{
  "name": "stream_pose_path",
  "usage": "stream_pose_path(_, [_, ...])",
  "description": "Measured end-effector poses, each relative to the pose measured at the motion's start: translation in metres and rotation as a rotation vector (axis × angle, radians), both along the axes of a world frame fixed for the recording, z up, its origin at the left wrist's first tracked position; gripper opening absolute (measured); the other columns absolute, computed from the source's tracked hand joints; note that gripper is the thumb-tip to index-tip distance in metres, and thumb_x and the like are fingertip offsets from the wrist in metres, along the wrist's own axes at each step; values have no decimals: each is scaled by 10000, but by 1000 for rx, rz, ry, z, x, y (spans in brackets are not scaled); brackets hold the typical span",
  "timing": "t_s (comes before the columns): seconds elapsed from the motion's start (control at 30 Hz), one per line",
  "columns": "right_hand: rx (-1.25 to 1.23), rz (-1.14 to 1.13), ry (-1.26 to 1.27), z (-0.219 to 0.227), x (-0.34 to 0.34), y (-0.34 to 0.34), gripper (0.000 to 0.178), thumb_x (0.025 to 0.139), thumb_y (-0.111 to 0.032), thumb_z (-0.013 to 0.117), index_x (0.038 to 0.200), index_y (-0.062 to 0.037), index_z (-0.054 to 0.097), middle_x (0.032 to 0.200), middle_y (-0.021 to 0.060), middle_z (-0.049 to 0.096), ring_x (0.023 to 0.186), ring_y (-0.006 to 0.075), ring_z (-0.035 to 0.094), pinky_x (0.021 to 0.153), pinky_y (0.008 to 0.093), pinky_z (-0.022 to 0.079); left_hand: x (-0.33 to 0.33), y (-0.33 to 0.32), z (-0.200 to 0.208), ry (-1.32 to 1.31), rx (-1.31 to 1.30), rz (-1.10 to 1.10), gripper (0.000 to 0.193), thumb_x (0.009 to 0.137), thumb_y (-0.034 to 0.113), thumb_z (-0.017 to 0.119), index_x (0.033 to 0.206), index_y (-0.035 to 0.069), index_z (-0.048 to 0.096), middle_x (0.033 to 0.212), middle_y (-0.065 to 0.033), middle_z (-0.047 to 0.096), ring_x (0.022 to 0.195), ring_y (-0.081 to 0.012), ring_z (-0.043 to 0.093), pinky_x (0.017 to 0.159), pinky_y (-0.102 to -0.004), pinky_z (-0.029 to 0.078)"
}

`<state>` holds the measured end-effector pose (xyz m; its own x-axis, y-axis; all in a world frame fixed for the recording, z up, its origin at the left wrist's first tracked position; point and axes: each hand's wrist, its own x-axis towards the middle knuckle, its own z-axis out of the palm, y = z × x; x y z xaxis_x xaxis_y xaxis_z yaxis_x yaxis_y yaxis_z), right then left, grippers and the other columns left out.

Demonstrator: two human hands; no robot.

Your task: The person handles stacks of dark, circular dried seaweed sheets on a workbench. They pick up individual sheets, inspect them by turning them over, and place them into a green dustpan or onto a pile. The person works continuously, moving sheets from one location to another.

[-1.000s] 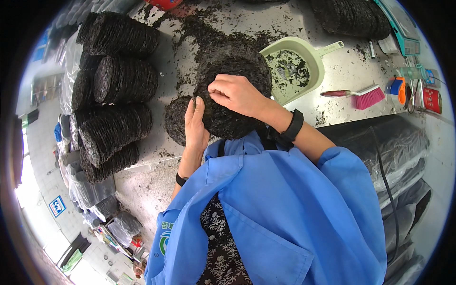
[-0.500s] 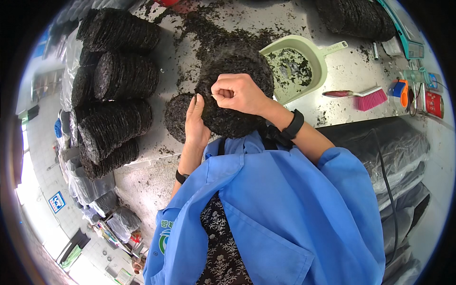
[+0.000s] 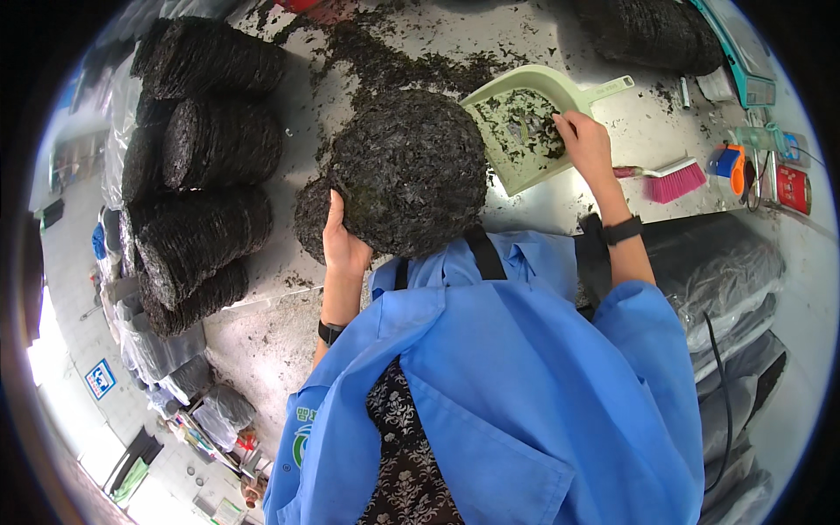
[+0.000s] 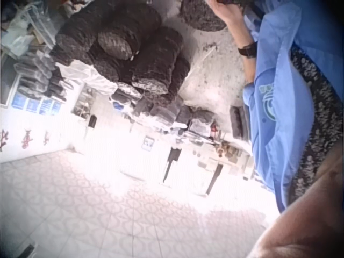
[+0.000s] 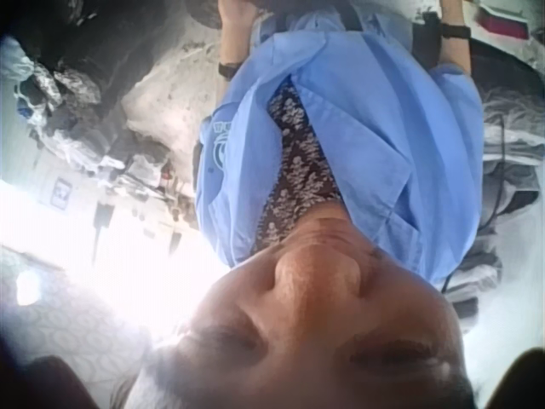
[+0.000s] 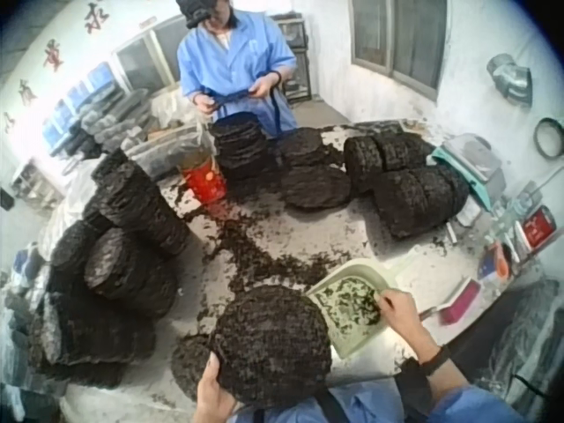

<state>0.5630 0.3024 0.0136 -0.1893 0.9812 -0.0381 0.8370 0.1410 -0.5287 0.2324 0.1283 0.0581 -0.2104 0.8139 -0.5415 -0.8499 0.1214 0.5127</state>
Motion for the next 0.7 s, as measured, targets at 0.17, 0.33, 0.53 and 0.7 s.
stream_pose_path(0.17, [287, 280, 570, 73, -75, -35, 225, 841, -72, 612, 1063, -43, 588, 865, 88, 620, 704, 198, 593, 657, 310, 487, 1, -1, -5, 7, -19, -19, 433, 959, 348, 451, 1276, 53, 469, 1260, -105, 535, 1137, -285, 523, 990, -443, 414])
stream_pose_path(0.33, [-397, 283, 1106, 109, -114, -59, 452, 856, -140, 630, 1252, -37, 438, 863, 34, 604, 816, 100, 549, 746, 233, 436, 0, -1, -5, 8, -13, -22, 416, 959, 329, 455, 1275, 60, 468, 1254, -101, 536, 1131, -279, 528, 985, -454, 421])
stream_pose_path(0.53, [-574, 242, 934, 84, -106, -58, 378, 846, -134, 634, 1172, 24, 525, 964, 55, 624, 873, 96, 565, 775, 251, 456, 4, 0, 1, 221, -89, 30, 451, 956, 395, 438, 1244, 53, 497, 1215, -94, 560, 1109, -252, 532, 964, -413, 425])
stream_pose_path(0.7, [-536, -202, 1311, 85, -64, -22, 291, 831, -86, 607, 1093, 39, 582, 981, 89, 644, 914, 135, 600, 805, 262, 482, -7, -8, -5, 450, -59, 38, 434, 944, 482, 426, 960, 71, 564, 926, -58, 534, 920, -193, 528, 849, -462, 467])
